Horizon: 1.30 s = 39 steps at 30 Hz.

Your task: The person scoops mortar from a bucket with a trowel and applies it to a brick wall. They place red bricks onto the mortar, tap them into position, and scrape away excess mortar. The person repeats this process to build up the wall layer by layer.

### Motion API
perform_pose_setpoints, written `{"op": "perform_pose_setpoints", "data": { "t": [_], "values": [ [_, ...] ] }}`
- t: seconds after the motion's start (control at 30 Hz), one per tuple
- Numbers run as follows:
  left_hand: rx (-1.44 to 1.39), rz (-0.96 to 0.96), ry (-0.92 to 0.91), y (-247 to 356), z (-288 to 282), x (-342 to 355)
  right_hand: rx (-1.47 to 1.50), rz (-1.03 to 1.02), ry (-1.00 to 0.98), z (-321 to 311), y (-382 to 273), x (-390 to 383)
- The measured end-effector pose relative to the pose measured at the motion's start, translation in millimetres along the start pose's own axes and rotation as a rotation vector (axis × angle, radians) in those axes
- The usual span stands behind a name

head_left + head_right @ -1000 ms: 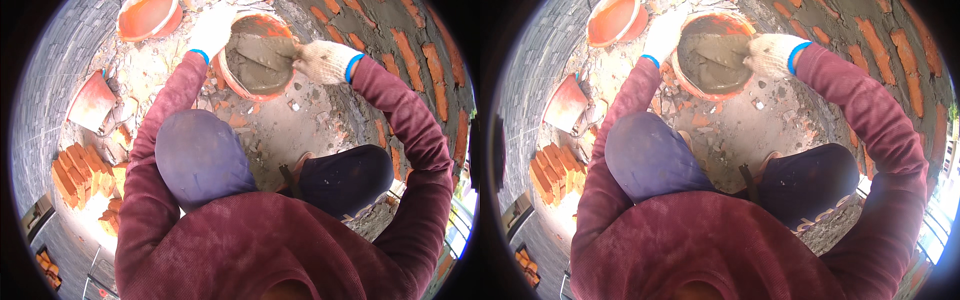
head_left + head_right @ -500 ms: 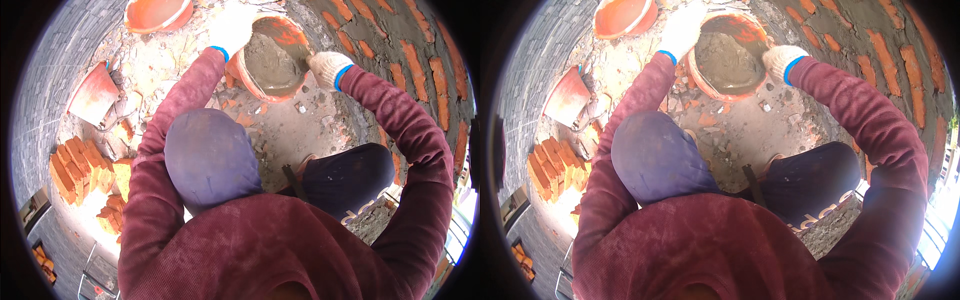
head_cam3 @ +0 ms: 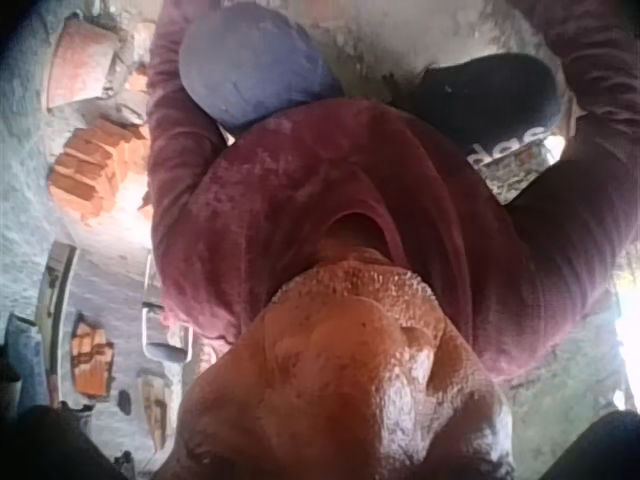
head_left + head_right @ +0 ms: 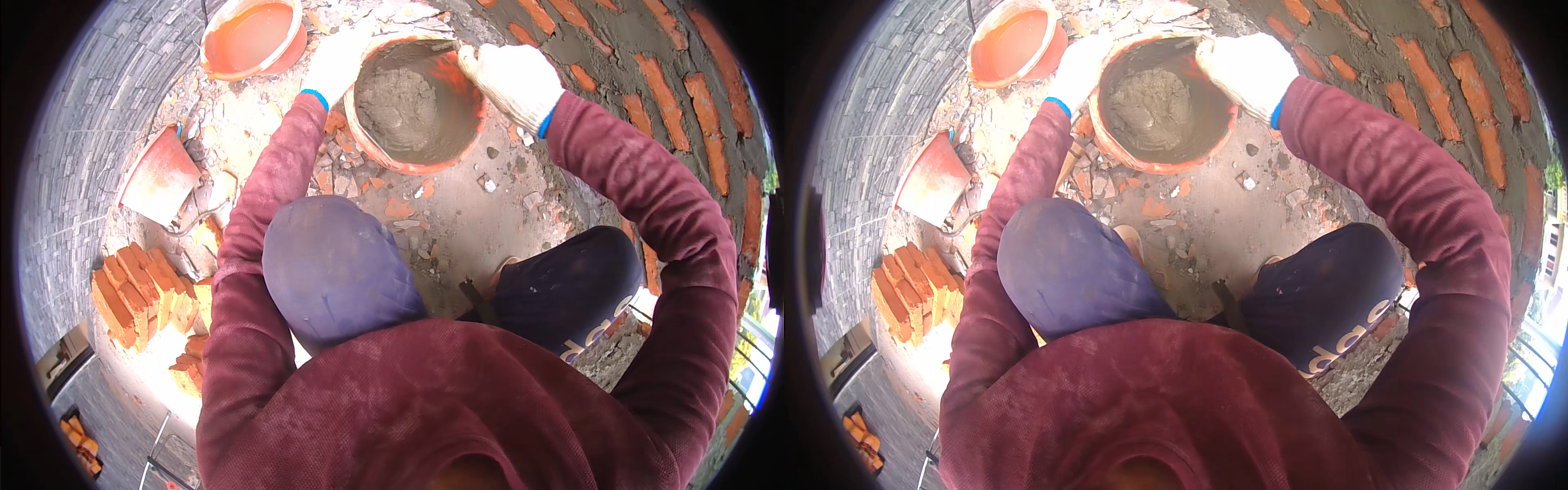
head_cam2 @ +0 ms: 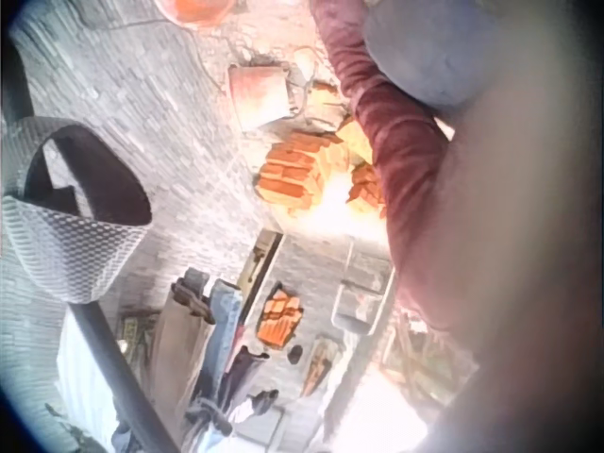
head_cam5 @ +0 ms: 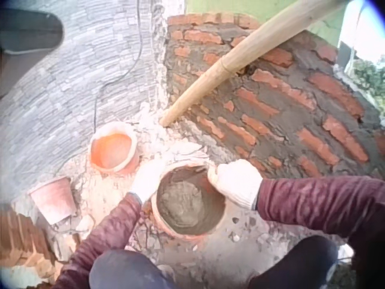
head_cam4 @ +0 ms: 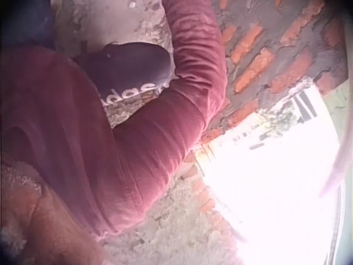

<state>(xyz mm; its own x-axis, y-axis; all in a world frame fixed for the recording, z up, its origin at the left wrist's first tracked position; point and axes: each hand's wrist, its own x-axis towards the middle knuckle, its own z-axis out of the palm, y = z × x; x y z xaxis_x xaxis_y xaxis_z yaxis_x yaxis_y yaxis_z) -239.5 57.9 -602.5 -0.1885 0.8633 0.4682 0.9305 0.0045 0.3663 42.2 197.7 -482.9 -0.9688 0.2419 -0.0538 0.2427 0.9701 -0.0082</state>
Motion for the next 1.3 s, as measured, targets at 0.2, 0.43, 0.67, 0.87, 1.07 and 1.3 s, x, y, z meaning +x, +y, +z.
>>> {"op": "perform_pose_setpoints", "data": {
  "t": [0.2,0.43,0.67,0.87,1.07,1.3],
  "values": [
    [0.036,-0.03,-0.083,7,4,0,0.037,0.173,-0.376,41,-20,-14],
    [0.178,-0.02,-0.01,12,-2,-23,0.035,-0.073,-0.335,-13,-21,-69],
    [0.178,0.012,-0.004,34,7,12,0.004,-0.015,-0.384,16,-5,-46],
    [0.207,0.002,-0.086,30,0,25,-0.273,-0.076,-0.122,-23,-2,-17],
    [0.046,0.078,-0.058,56,9,45,-0.217,0.021,-0.202,6,15,8],
    [0.12,0.102,-0.157,79,-14,7,0.018,-0.074,-0.669,38,-9,-36]
  ]
}}
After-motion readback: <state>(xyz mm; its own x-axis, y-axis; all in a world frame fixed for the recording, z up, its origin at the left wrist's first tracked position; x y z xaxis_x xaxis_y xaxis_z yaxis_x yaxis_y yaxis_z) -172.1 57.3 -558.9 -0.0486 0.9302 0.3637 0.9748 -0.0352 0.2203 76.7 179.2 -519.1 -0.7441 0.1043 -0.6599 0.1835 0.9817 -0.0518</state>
